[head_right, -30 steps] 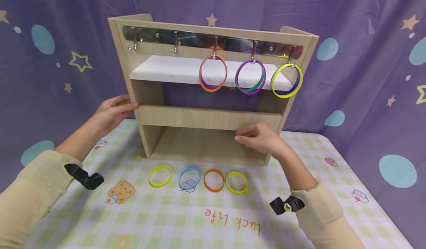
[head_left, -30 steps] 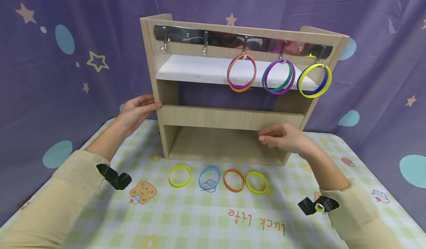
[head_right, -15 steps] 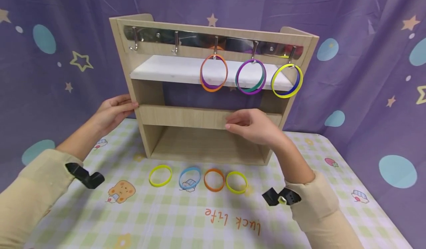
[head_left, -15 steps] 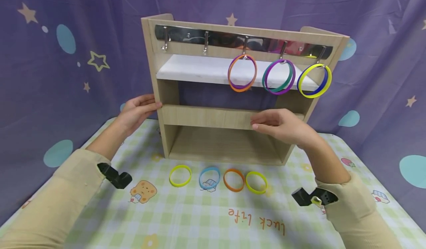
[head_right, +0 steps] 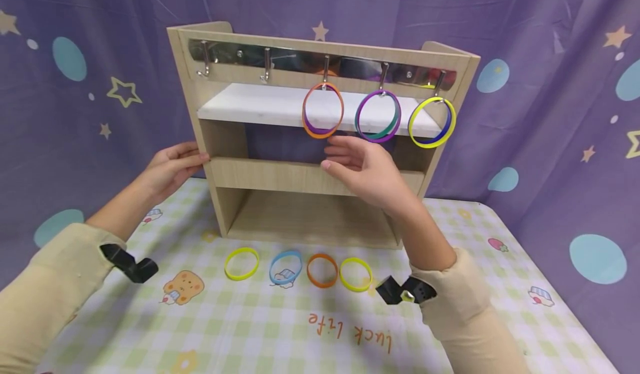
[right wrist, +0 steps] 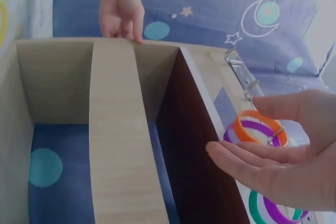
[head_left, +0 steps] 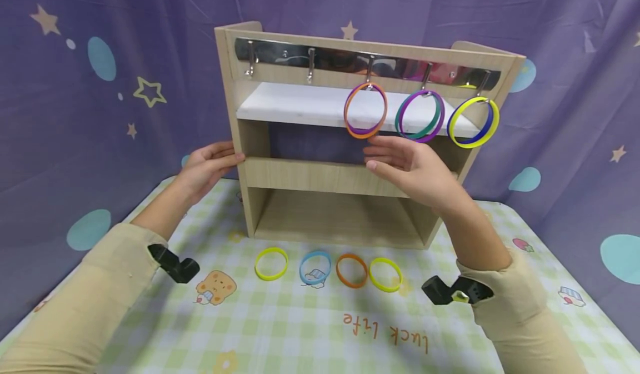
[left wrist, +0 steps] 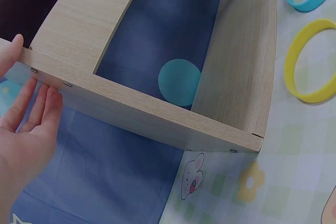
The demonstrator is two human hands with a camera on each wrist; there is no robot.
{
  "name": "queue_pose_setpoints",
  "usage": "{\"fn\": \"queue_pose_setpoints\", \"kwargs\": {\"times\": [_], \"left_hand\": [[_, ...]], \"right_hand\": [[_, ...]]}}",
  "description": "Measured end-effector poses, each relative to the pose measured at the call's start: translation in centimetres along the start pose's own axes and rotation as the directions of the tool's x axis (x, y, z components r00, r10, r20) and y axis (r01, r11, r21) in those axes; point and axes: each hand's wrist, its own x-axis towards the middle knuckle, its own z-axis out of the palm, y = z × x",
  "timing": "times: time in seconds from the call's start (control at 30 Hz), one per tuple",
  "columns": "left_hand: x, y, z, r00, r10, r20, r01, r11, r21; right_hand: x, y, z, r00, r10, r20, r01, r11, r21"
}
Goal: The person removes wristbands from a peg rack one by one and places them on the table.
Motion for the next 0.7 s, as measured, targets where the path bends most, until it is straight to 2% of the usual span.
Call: {"fn": "queue_pose_setpoints", "kwargs": {"times": [0.3, 0.47, 0.7], "left_hand": [[0.0, 0.0, 0.0, 1.0, 0.001, 0.0, -0.001, 1.0, 0.008], [0.0, 0.0, 0.0, 1.0, -0.007, 0.005, 0.007, 1.0, 0.029], [0.0, 0.0, 0.0, 1.0, -0.015, -0.001, 0.015, 0.999, 0.047]], "right_hand": [[0.5, -1.1, 0.9, 0.991, 0.055, -0.126, -0.033, 0.984, 0.173], [0.8, -1.3, 1.3, 0.985, 0.072, -0.156, -0.031, 0.967, 0.251], [0.7, -1.7, 1.4, 0.977, 0.099, -0.187, -0.037, 0.951, 0.308]]}}
